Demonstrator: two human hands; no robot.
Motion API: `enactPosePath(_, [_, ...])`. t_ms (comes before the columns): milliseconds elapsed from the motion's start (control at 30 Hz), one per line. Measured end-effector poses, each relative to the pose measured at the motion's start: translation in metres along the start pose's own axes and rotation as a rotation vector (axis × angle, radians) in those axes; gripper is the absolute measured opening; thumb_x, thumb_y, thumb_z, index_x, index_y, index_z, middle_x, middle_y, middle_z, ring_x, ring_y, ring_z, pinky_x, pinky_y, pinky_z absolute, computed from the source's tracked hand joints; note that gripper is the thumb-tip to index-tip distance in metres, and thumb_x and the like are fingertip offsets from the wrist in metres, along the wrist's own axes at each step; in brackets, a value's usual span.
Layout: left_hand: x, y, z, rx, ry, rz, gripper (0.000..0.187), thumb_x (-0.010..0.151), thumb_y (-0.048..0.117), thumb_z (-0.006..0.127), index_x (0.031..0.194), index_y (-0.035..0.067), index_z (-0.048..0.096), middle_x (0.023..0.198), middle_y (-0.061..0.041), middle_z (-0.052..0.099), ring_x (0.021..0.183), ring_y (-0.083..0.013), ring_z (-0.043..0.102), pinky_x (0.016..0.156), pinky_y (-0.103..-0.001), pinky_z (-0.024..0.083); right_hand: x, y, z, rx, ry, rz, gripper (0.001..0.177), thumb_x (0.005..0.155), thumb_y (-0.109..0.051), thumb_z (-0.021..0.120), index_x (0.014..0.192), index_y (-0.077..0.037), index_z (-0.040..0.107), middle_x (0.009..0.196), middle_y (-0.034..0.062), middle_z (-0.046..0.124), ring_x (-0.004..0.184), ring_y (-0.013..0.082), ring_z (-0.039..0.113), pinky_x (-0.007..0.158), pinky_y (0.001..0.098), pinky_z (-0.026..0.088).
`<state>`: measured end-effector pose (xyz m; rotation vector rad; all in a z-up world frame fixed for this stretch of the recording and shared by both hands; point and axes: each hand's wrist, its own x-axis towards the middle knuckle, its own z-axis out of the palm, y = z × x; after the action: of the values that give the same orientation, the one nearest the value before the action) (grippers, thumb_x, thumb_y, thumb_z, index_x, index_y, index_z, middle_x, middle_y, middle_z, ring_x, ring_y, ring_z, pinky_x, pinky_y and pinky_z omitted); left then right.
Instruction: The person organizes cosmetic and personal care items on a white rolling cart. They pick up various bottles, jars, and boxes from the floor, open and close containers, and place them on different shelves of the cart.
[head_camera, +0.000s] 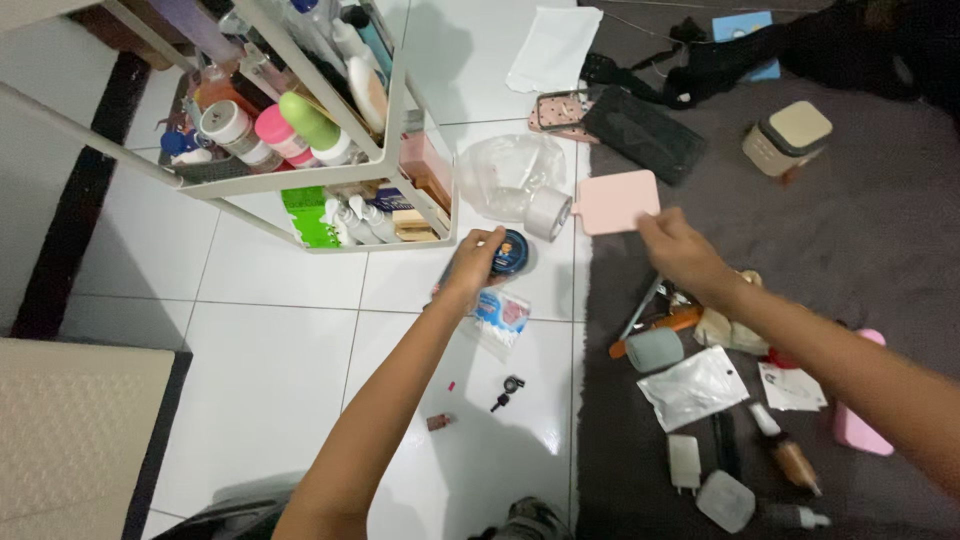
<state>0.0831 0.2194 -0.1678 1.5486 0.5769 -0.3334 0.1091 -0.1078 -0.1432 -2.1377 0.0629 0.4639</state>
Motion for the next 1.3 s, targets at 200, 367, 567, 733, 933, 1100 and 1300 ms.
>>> enactPosePath(200, [0.034, 0.000, -0.029, -0.056, 0.115, -0.018, 0.039, 0.092, 0.053, 0.065, 0.105, 0.017, 0.057, 0.092, -0.003, 0.070, 0.077, -0.0138, 0.068, 0.064, -0.030, 0.054, 0.133, -0.073, 0.075, 0.532, -0.203, 0.227, 0.091, 0.100, -0.058, 0.046, 0.153, 0.006, 0.008, 0.132, 0.0193, 0.046, 0.110, 0.0268, 0.059, 0.094, 0.0401, 0.056])
enactPosePath(367, [0.037, -0.003, -0.038, -0.117, 0.097, -0.037, 0.040, 0.093, 0.052, 0.064, 0.110, 0.016, 0.056, 0.095, -0.004, 0.070, 0.080, -0.0148, 0.069, 0.069, -0.031, 0.058, 0.158, -0.123, 0.105, 0.498, -0.117, 0.118, 0.090, 0.103, -0.057, 0.052, 0.157, 0.000, 0.007, 0.148, 0.0208, 0.037, 0.128, 0.0274, 0.049, 0.102, 0.0377, 0.052])
enactPosePath(567, [0.017, -0.002, -0.060, -0.285, -0.075, -0.067, 0.043, 0.095, 0.043, 0.066, 0.121, 0.011, 0.055, 0.107, -0.005, 0.068, 0.089, -0.0182, 0.071, 0.076, -0.034, 0.062, 0.134, -0.070, 0.050, 0.153, -0.116, 0.045, 0.069, 0.095, -0.037, 0.062, 0.147, 0.001, 0.036, 0.136, 0.0248, 0.056, 0.117, 0.0294, 0.061, 0.089, 0.0420, 0.058])
enactPosePath(733, [-0.006, 0.010, -0.040, -0.158, -0.099, -0.056, 0.056, 0.085, 0.012, 0.081, 0.128, 0.006, 0.047, 0.116, -0.011, 0.067, 0.101, -0.0225, 0.073, 0.085, -0.038, 0.064, 0.068, 0.038, -0.010, -0.577, -0.318, -0.130, 0.037, 0.094, -0.036, 0.068, 0.118, -0.008, 0.074, 0.100, 0.0115, 0.076, 0.094, 0.0276, 0.076, 0.084, 0.0425, 0.059])
enactPosePath(933, [-0.042, 0.018, 0.015, 0.074, -0.346, -0.064, 0.053, 0.077, 0.004, 0.080, 0.127, 0.009, 0.065, 0.101, -0.011, 0.067, 0.082, -0.0210, 0.062, 0.069, -0.036, 0.052, -0.050, 0.112, -0.020, -1.085, -0.281, -0.222, 0.081, 0.074, -0.043, 0.084, 0.144, -0.026, 0.048, 0.141, 0.0185, 0.051, 0.131, 0.0393, 0.048, 0.103, 0.0559, 0.045])
enactPosePath(1100, [-0.058, 0.014, 0.063, 0.204, -0.483, -0.067, 0.038, 0.080, 0.012, 0.079, 0.117, 0.008, 0.073, 0.101, -0.004, 0.073, 0.090, -0.0150, 0.072, 0.081, -0.028, 0.064, -0.050, 0.125, -0.056, -1.089, -0.368, -0.055, 0.075, 0.086, -0.054, 0.071, 0.149, -0.028, 0.039, 0.149, 0.0167, 0.044, 0.138, 0.0363, 0.044, 0.109, 0.0553, 0.046])
enactPosePath(1300, [-0.055, -0.002, 0.100, 0.209, -0.479, -0.091, 0.032, 0.087, 0.022, 0.074, 0.115, 0.008, 0.068, 0.106, -0.008, 0.072, 0.091, -0.0163, 0.075, 0.079, -0.032, 0.065, -0.017, 0.159, -0.076, -0.917, -0.097, -0.067, 0.074, 0.090, -0.054, 0.069, 0.144, -0.009, 0.046, 0.145, 0.0187, 0.051, 0.133, 0.0357, 0.053, 0.105, 0.0549, 0.049])
